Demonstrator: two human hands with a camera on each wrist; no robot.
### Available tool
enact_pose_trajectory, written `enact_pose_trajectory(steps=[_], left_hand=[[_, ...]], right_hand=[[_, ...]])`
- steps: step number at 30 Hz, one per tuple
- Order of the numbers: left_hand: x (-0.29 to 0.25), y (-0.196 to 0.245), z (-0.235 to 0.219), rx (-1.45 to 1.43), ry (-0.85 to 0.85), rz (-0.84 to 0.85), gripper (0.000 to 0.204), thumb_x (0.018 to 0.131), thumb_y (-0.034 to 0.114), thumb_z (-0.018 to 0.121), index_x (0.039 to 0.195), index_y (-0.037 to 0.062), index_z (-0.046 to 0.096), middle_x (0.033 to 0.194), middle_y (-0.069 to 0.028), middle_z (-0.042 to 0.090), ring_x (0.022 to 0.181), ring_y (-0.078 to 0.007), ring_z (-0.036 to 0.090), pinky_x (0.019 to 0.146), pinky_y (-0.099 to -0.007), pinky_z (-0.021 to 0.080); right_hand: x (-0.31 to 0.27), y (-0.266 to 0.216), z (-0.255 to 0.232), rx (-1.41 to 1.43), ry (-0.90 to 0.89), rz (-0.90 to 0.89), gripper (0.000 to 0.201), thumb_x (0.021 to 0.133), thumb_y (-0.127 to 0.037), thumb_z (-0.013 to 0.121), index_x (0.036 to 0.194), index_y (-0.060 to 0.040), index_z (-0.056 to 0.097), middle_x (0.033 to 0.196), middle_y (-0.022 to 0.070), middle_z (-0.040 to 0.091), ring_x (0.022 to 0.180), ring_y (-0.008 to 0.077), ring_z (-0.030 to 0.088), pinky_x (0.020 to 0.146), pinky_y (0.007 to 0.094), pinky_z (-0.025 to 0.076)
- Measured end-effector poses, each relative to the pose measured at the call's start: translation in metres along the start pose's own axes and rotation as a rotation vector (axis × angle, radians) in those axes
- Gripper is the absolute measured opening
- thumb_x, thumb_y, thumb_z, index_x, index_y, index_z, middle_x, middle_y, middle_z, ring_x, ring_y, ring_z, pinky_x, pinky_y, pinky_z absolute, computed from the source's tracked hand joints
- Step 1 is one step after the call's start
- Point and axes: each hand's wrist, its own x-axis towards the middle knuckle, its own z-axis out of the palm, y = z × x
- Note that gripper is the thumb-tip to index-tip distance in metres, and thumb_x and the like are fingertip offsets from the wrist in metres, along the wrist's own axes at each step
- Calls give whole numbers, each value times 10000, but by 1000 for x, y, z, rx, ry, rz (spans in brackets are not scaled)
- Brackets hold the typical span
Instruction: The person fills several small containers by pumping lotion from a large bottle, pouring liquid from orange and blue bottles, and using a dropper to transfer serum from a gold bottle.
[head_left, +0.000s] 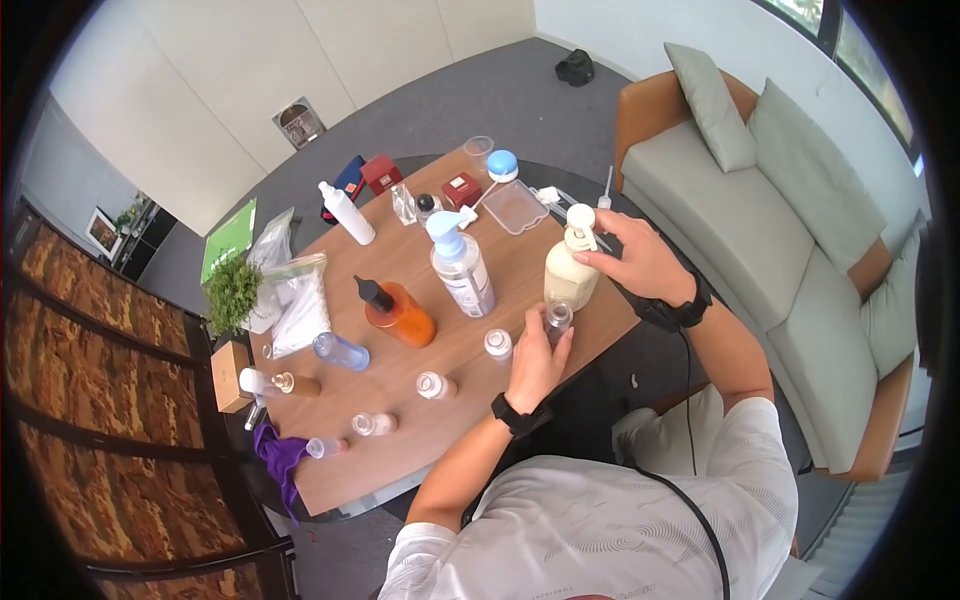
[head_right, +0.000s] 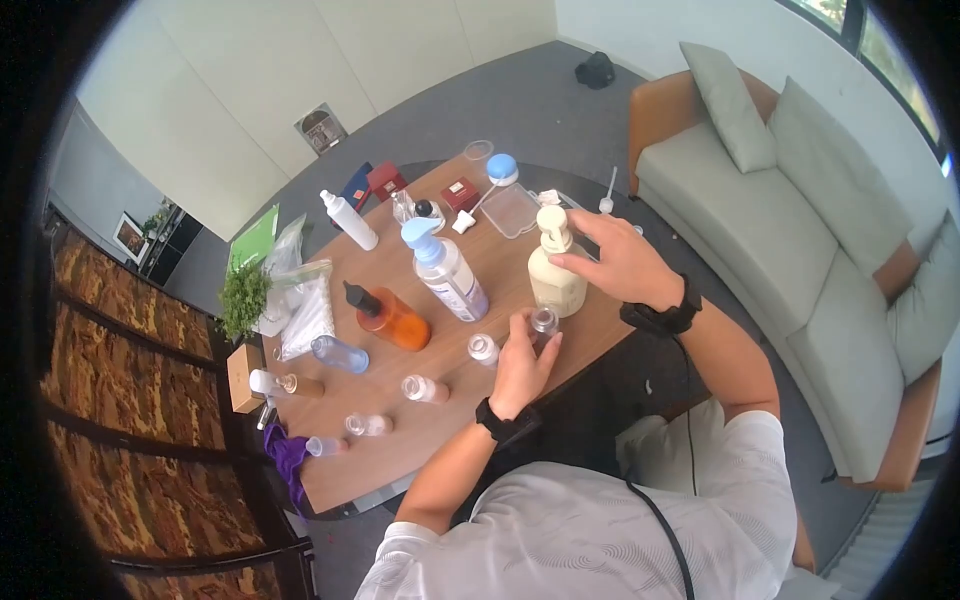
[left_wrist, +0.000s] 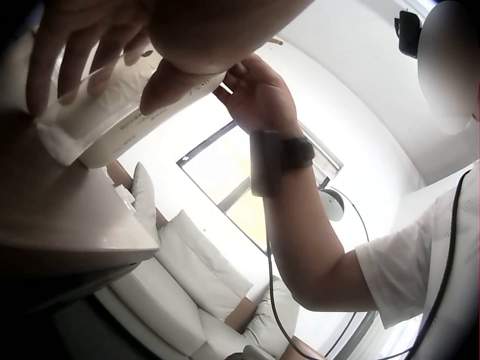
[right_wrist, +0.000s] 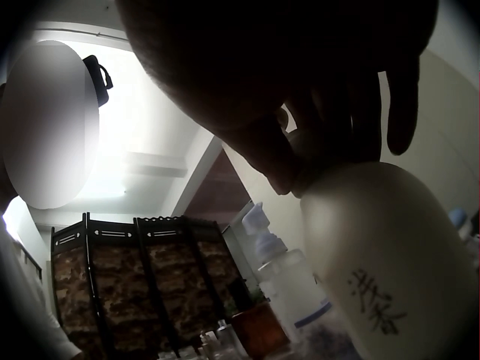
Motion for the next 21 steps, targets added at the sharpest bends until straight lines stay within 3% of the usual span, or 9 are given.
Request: enact_pose_trajectory(steps=[6,9,12,15,21], left_hand=[[-3,6,-4,33,-37,-44,592,963,151,733,1422,-35,407,1281,-309,642,1168,-470,652,951,-483,543],[-12,23,-11,89,-17,13,775,921,159,783,1511,-59,331,1412,-318,557,1318,-457,570,1105,-474,469],[-25,39,-19,129,-13,154,912,908,159,794,1584,-78,230,1537,-333,430,1445,-463,439,1182,-483,386],[-32,65,-33,163,-53,219,942,896,152,802,1599,-76,218,1588,-324,367,1489,-464,379,1204,-484,361],[8,95,-69,326,69,392,920,876,168,817,1579,-78,276,1577,-326,385,1486,-462,385,1215,-485,346]], right_hand=[[1,-5,-3,33,-35,59,391,941,-263,755,1216,-1,659,1104,168,724,999,348,685,885,406,514],[1,-6,-3,44,-34,72,383,939,-251,758,1208,2,658,1108,167,725,1006,335,687,897,403,514],[3,-7,-5,37,-52,64,367,935,-225,763,1203,3,659,1097,158,718,1000,317,677,910,394,511],[4,-4,-5,7,-53,9,337,929,-150,769,1212,3,666,1132,128,714,1028,264,672,928,367,501],[1,-3,-6,30,-70,94,375,931,-129,769,1264,9,668,1180,109,719,1091,208,665,989,350,491]])
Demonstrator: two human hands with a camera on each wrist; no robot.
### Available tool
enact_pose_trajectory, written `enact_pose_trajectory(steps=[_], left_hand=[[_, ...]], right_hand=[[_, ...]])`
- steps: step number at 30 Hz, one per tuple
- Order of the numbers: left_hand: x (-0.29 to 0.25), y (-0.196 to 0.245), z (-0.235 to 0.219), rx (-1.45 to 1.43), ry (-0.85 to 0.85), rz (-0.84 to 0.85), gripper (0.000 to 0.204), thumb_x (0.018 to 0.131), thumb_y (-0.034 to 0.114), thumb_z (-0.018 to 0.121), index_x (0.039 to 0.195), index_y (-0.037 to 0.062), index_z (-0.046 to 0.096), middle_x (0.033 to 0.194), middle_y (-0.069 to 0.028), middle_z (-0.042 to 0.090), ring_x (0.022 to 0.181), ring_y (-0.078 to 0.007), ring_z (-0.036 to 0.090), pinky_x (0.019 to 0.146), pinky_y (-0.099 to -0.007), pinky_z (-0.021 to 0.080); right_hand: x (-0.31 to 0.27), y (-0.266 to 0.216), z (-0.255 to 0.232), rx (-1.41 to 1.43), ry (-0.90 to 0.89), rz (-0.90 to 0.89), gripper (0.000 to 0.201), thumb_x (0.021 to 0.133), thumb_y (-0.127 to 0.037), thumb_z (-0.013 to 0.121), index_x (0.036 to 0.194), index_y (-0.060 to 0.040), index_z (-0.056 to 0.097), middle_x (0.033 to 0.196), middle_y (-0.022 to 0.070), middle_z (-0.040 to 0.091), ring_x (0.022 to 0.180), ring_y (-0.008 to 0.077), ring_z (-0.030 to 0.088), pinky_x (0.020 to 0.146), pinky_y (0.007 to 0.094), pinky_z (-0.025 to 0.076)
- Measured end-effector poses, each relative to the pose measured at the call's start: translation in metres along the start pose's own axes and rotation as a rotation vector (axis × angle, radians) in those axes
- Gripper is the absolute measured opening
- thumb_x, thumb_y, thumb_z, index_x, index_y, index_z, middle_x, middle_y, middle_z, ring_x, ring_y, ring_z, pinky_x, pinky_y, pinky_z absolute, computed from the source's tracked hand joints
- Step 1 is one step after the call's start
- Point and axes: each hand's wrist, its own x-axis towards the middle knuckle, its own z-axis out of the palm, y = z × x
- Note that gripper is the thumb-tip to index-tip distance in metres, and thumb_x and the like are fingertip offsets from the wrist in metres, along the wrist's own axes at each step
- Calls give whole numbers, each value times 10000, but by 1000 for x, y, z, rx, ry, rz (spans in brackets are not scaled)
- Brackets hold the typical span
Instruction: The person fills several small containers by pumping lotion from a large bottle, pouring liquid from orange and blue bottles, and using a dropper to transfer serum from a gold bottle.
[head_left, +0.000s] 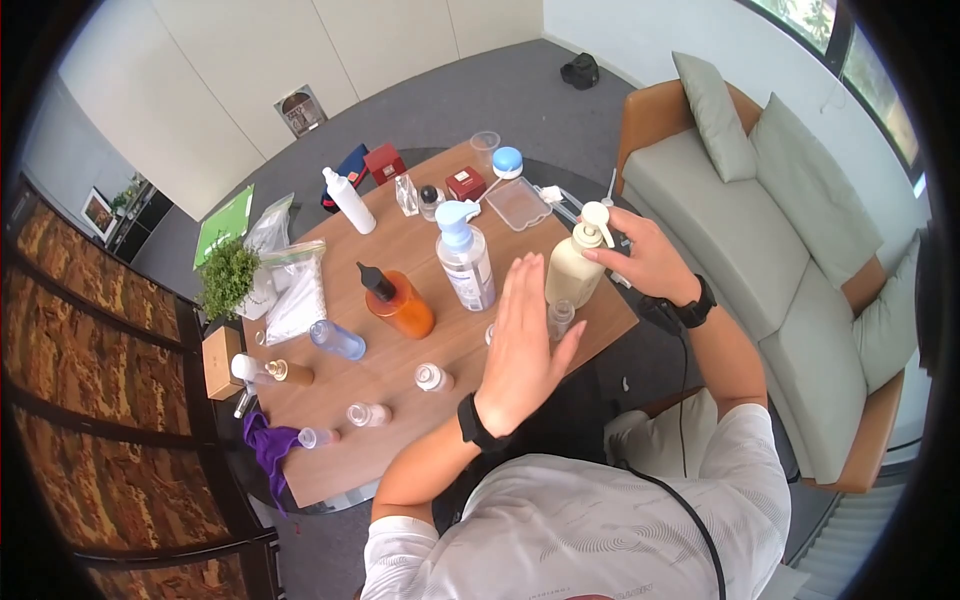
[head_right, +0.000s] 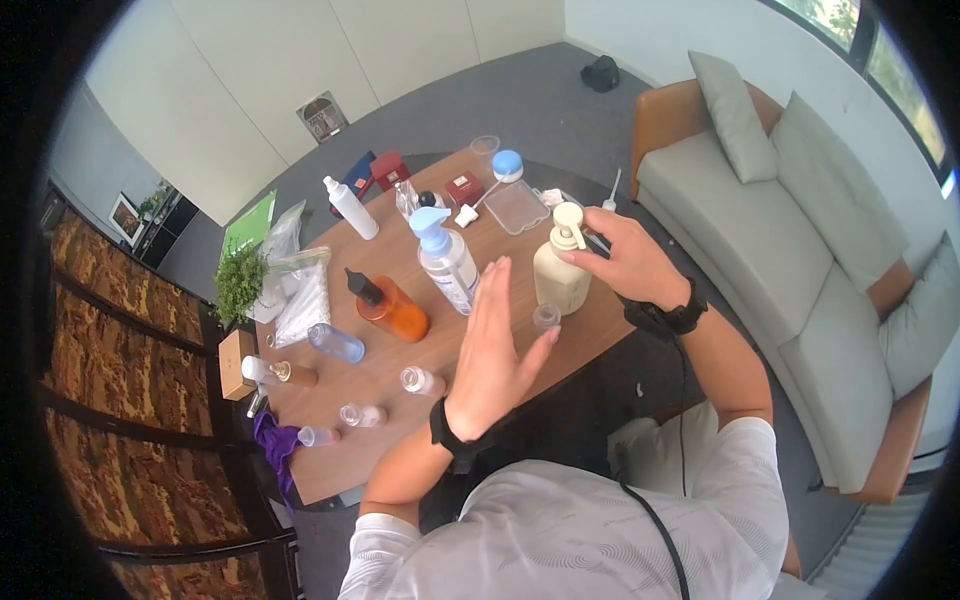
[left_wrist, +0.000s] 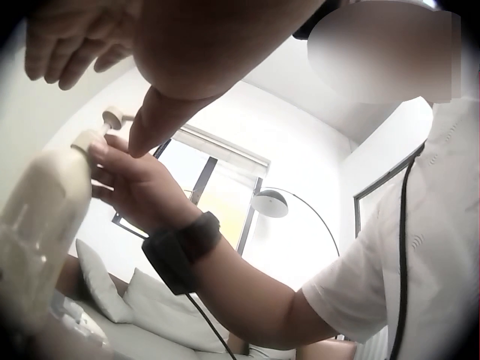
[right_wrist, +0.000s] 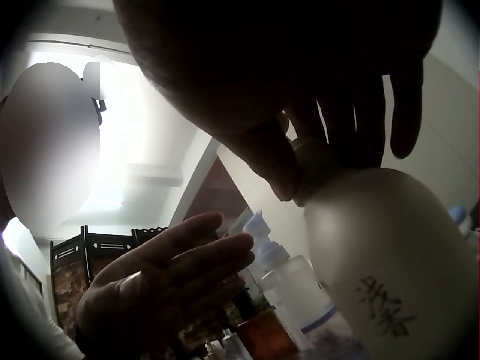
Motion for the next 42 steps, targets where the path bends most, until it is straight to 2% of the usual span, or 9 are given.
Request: enact_pose_trajectory(steps=[6,15,21,24,27,33,36,39,42], left_hand=[[47,-29,19,84,-102,43,868,854,248,828,1520,-73,374,1439,-323,526,1372,-470,497,1155,-506,398],[71,-35,34,45,-293,-111,599,893,344,784,1331,-13,582,1221,-210,685,1234,-374,600,1100,-514,394],[67,-44,40,-12,-229,-102,512,906,334,772,1284,26,617,1193,-187,705,1210,-367,614,1067,-503,411],[67,-46,42,-12,-132,-20,450,879,320,799,1166,11,643,1085,-231,701,1055,-442,642,933,-521,480],[69,-41,37,10,-247,-114,483,899,338,779,1246,37,629,1165,-176,711,1170,-369,623,1041,-493,413],[68,-37,35,50,-245,-137,444,895,350,783,1171,50,607,1138,-181,710,1156,-385,620,1034,-497,411],[69,-40,37,66,-243,-139,460,897,360,782,1181,52,592,1148,-187,708,1159,-392,620,1030,-509,408],[70,-45,40,86,-190,-61,534,872,354,814,1243,37,596,1082,-223,713,1054,-445,657,917,-530,490],[76,-40,34,43,-342,-190,540,900,383,781,1277,51,583,1178,-183,706,1181,-400,616,1028,-526,414]], right_hand=[[0,-4,-3,10,-21,41,404,934,-132,771,1298,6,664,1184,110,731,1088,185,668,987,336,493],[-3,3,6,-303,122,-43,423,859,-181,834,1220,-25,680,1122,117,717,1011,297,646,910,381,494],[-3,-2,2,-192,123,-131,404,907,-260,781,1231,-48,666,1152,144,705,1084,338,631,955,414,472],[2,9,-4,-162,42,-199,367,928,-250,761,1219,-42,679,1166,140,704,1092,331,631,956,412,472],[3,7,-5,-154,42,-171,339,927,-254,765,1179,-39,693,1152,133,706,1078,323,635,952,410,473],[-3,-3,2,-283,104,37,427,863,-179,824,1236,-19,691,1196,123,728,1110,303,662,1005,388,480],[-3,-6,3,-324,174,-81,375,901,-270,798,1186,-47,696,1091,123,707,1027,303,640,923,402,480],[1,4,1,-66,128,-150,383,905,-254,790,1207,-41,689,1081,121,694,1015,296,637,917,401,479],[6,1,-6,-135,31,-225,369,917,-230,773,1218,-35,685,1089,120,681,1012,298,631,926,403,477]])
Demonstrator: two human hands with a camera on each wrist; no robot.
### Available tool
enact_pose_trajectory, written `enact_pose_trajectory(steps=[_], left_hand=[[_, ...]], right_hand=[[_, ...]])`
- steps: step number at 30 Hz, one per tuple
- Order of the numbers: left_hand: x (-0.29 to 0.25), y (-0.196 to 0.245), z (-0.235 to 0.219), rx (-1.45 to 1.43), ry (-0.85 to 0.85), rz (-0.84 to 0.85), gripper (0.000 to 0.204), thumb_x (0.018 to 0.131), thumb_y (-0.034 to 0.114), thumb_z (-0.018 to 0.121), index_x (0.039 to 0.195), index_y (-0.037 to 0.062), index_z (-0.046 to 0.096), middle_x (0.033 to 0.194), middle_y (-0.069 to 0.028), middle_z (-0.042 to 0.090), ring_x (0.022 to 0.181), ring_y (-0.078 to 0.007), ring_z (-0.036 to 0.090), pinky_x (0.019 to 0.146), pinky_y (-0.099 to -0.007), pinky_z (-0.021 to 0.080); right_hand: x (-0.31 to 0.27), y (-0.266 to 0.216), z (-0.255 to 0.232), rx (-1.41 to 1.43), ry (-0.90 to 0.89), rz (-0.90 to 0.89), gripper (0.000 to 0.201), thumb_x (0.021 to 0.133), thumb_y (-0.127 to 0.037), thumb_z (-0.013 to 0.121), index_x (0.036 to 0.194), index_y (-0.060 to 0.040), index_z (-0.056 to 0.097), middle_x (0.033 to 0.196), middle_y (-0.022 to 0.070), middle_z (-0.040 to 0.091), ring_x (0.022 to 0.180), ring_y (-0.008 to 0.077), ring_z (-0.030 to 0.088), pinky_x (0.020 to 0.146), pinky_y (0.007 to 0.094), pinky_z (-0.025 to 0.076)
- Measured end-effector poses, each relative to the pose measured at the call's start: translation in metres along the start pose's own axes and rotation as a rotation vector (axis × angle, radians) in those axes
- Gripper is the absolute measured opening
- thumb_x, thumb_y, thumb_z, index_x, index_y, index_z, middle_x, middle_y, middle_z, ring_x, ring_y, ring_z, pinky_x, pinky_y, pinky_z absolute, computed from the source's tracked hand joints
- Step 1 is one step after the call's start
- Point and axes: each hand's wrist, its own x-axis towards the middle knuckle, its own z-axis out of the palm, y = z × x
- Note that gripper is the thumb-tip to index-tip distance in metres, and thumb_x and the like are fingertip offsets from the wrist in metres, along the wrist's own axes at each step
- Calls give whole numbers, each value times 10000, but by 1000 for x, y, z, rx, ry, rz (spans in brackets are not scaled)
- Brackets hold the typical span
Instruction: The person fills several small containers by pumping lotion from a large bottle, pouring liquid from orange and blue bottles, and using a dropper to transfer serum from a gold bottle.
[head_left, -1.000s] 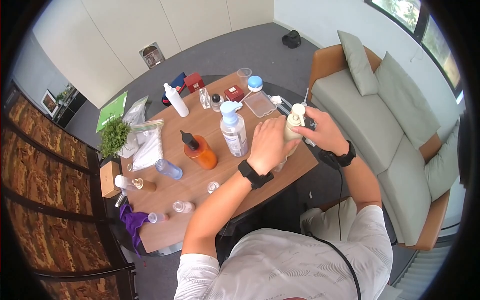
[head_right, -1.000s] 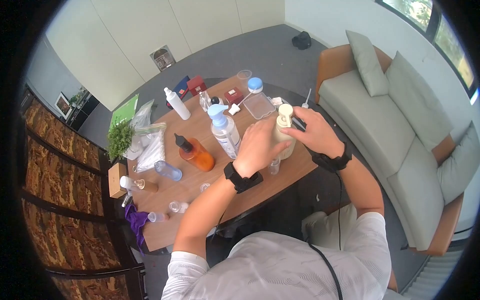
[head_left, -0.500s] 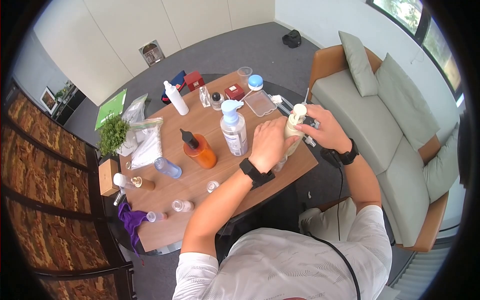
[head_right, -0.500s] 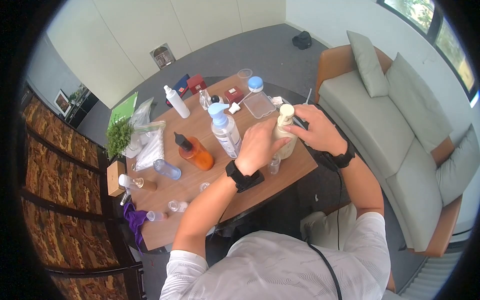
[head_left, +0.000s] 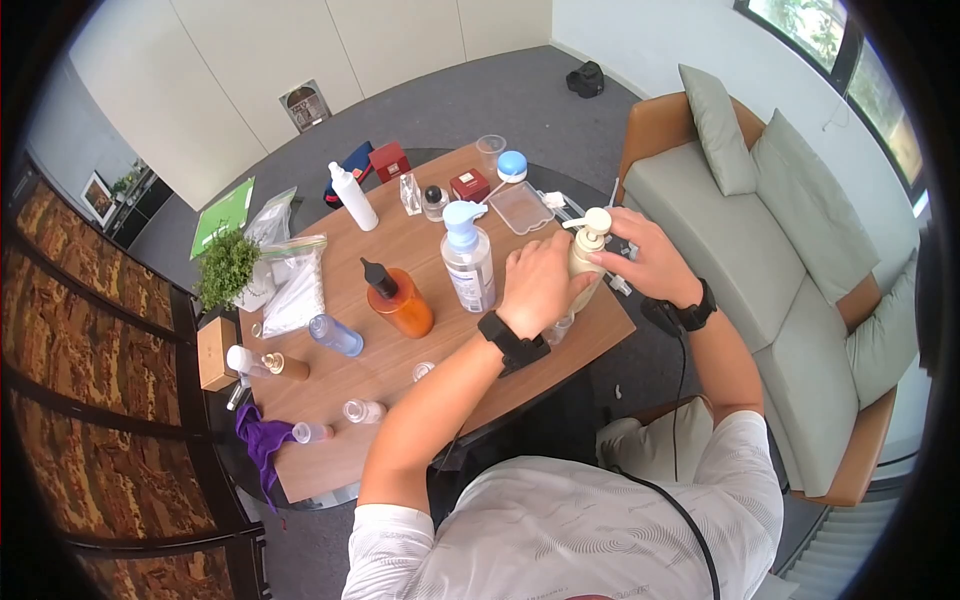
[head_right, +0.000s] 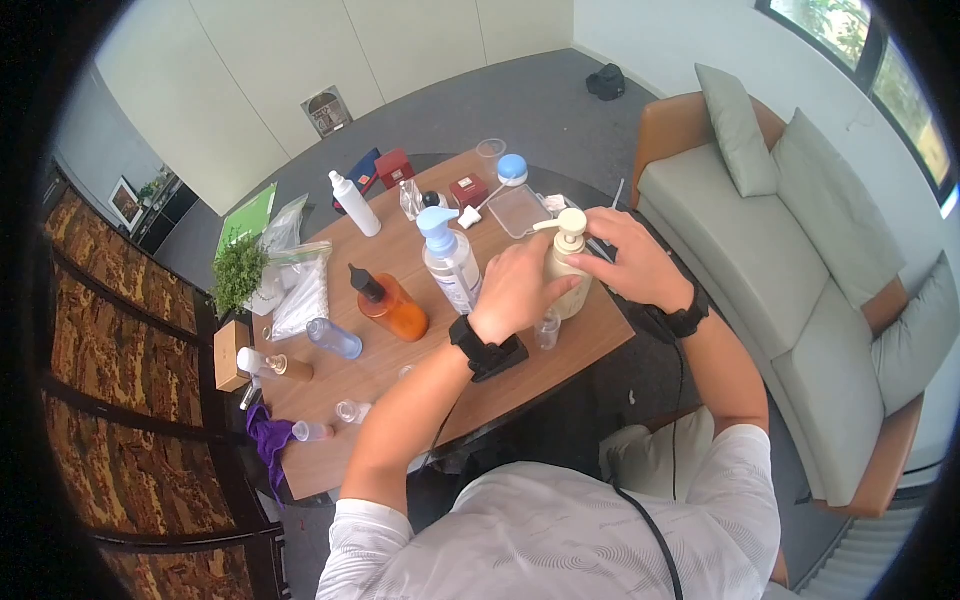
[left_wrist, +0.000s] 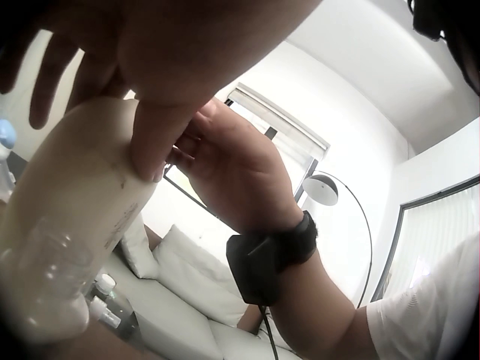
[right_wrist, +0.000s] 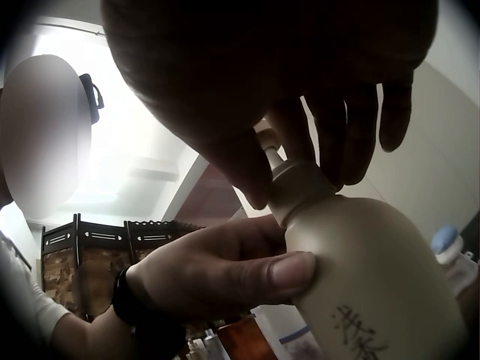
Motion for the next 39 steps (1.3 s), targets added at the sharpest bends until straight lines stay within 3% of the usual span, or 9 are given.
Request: enact_pose_trajectory(steps=[6,15,18,21,27,30,33,36,39], left_hand=[[6,-2,-2,-63,-41,16,618,888,398,786,1382,74,604,1206,-189,716,1192,-404,623,1014,-537,432],[4,3,-8,-112,-33,-18,529,869,397,799,1265,76,658,1110,-174,746,1121,-413,660,951,-551,462],[5,3,-10,-126,-61,-30,498,865,400,803,1216,76,660,1094,-170,748,1114,-413,662,934,-557,461],[4,5,-12,-108,-60,-27,480,862,402,808,1180,75,658,1074,-169,748,1098,-412,668,917,-557,465],[4,1,-10,-100,-21,7,477,863,405,810,1163,68,656,1061,-171,748,1071,-410,676,900,-550,476],[3,5,-13,-74,-54,-26,477,866,408,808,1156,63,652,1058,-172,748,1073,-412,676,899,-554,477],[4,5,-12,-65,-49,-28,477,866,408,807,1159,65,650,1053,-170,747,1071,-412,675,901,-552,476],[4,3,-10,-84,-32,-11,477,866,407,807,1164,71,646,1050,-167,747,1072,-411,671,905,-547,470],[4,3,-10,-82,-38,-18,484,866,409,806,1170,70,644,1056,-168,747,1078,-415,666,911,-547,466]], right_hand=[[6,-4,-5,19,-88,61,342,935,-197,749,1225,-31,678,1118,125,673,1030,310,625,951,418,477],[3,1,-3,62,-57,3,359,932,-207,754,1221,-14,662,1151,144,668,1058,318,621,951,418,486],[-4,4,5,51,-36,195,387,906,-158,784,1247,-17,669,1173,120,679,1076,291,624,963,388,480],[-2,-5,3,-209,-40,187,432,881,-192,815,1255,-28,674,1177,115,690,1077,289,632,957,384,481],[2,10,-1,-52,-47,-55,504,839,-263,855,1253,-47,665,1137,100,698,1039,290,631,933,399,479],[3,-3,-3,-116,-50,105,471,878,-223,813,1283,-43,654,1148,103,693,1066,295,635,954,387,476],[6,-10,-2,-193,-51,127,452,885,-211,809,1274,-39,657,1139,118,693,1063,298,640,953,380,478],[5,5,2,227,-61,89,455,869,-231,834,1242,-36,660,1100,112,700,1074,280,649,970,382,481],[2,13,2,116,-88,127,489,892,-235,816,1307,-38,649,1173,120,689,1144,260,640,1020,389,474]])
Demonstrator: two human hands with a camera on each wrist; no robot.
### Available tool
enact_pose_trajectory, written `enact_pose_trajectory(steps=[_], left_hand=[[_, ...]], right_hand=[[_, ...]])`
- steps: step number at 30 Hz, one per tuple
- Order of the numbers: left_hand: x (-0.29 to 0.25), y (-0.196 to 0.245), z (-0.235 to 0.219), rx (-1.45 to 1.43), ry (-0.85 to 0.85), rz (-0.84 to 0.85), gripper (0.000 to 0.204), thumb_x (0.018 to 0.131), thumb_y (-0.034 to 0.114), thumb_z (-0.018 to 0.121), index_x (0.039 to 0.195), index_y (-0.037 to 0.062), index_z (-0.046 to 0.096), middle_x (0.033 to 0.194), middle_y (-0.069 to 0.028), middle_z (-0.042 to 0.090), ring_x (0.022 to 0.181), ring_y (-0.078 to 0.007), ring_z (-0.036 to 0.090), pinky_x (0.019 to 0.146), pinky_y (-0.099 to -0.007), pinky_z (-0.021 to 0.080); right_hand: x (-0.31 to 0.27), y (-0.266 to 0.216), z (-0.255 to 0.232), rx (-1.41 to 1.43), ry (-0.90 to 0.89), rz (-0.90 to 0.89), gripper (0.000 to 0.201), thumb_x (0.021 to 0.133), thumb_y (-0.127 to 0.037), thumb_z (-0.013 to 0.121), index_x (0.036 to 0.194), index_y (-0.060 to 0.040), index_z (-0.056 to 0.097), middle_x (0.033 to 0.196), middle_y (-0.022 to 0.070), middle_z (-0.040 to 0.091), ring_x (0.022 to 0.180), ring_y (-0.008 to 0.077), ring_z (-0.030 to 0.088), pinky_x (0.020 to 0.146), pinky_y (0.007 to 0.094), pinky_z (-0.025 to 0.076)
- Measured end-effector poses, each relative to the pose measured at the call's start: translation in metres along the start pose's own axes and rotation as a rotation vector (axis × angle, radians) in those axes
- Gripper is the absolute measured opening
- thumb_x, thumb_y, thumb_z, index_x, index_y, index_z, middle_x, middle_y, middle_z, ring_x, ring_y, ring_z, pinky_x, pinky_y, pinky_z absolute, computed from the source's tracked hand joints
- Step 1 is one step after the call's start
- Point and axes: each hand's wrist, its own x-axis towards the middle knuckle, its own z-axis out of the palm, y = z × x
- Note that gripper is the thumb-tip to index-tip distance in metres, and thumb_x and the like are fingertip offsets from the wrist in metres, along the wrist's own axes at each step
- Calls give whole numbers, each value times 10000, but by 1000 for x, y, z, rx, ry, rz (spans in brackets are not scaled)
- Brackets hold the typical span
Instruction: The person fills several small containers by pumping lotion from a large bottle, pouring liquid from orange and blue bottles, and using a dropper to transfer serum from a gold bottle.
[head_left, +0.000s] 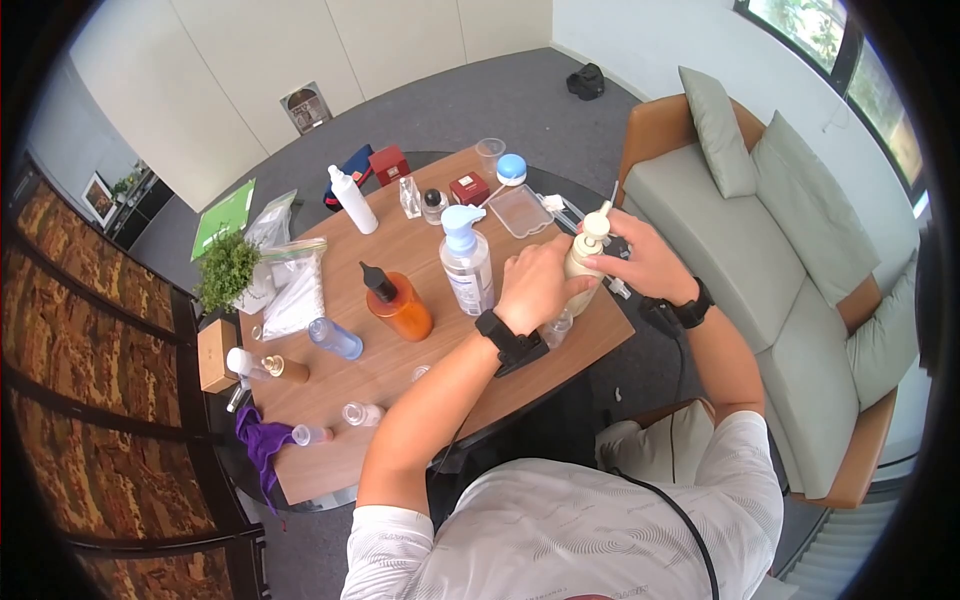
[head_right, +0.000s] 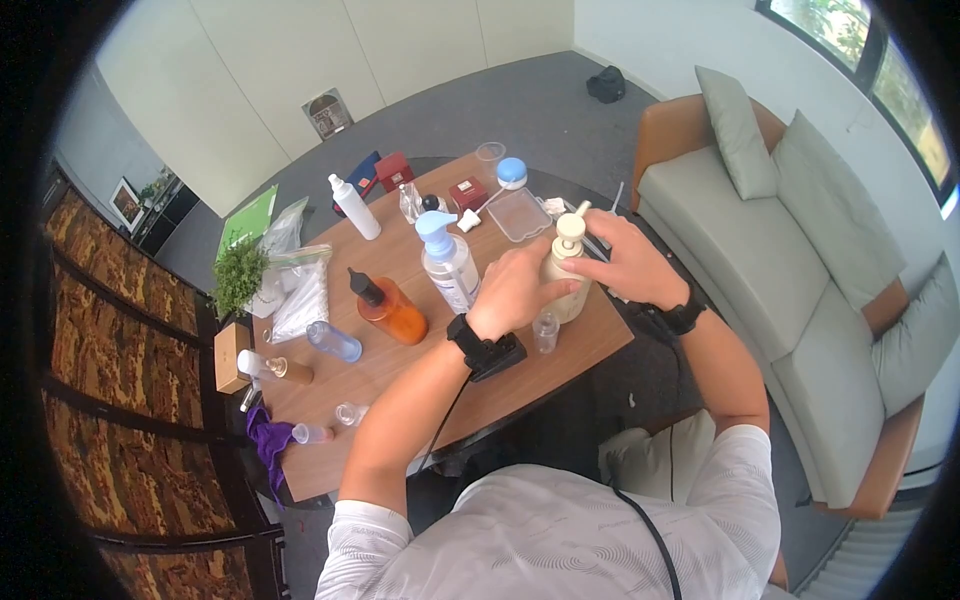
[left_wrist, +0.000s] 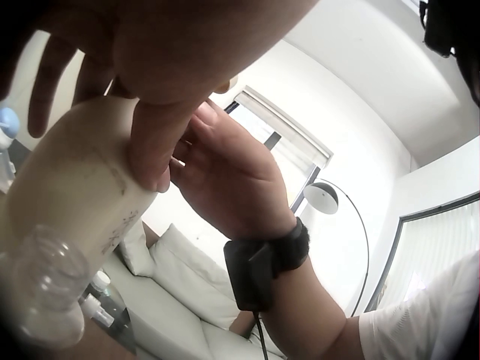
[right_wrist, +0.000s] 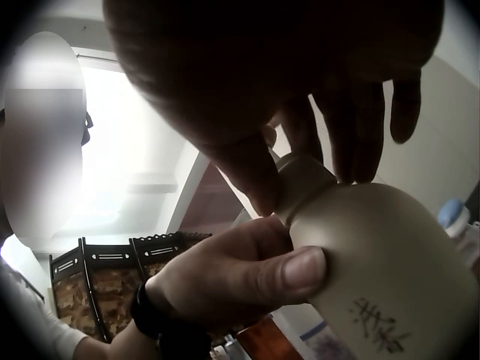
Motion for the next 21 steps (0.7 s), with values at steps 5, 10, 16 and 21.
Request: enact_pose_trajectory(steps=[5,10,16,21], left_hand=[[0,2,-1,2,-16,-18,496,870,409,804,1194,71,641,1074,-168,746,1091,-412,663,920,-548,460],[0,-4,4,-28,2,6,514,876,413,801,1229,78,635,1099,-166,743,1101,-407,657,936,-549,450],[-1,-3,2,-23,-11,-10,537,879,425,797,1252,76,631,1112,-173,739,1122,-407,646,947,-549,443],[0,-4,4,-5,-15,-10,541,881,420,797,1254,70,622,1114,-179,735,1130,-411,638,951,-545,438]], right_hand=[[-1,-7,7,-5,33,67,478,902,-202,803,1320,-31,647,1261,98,678,1198,216,635,1042,371,477],[-1,7,2,99,-39,19,500,884,-203,824,1316,-36,636,1296,87,665,1213,188,617,1056,346,467],[0,-6,8,118,27,47,482,873,-183,831,1288,-37,634,1221,61,672,1160,173,612,1029,333,471],[0,0,8,-8,33,80,475,892,-182,811,1306,-46,623,1203,60,674,1156,178,619,1028,334,469]])
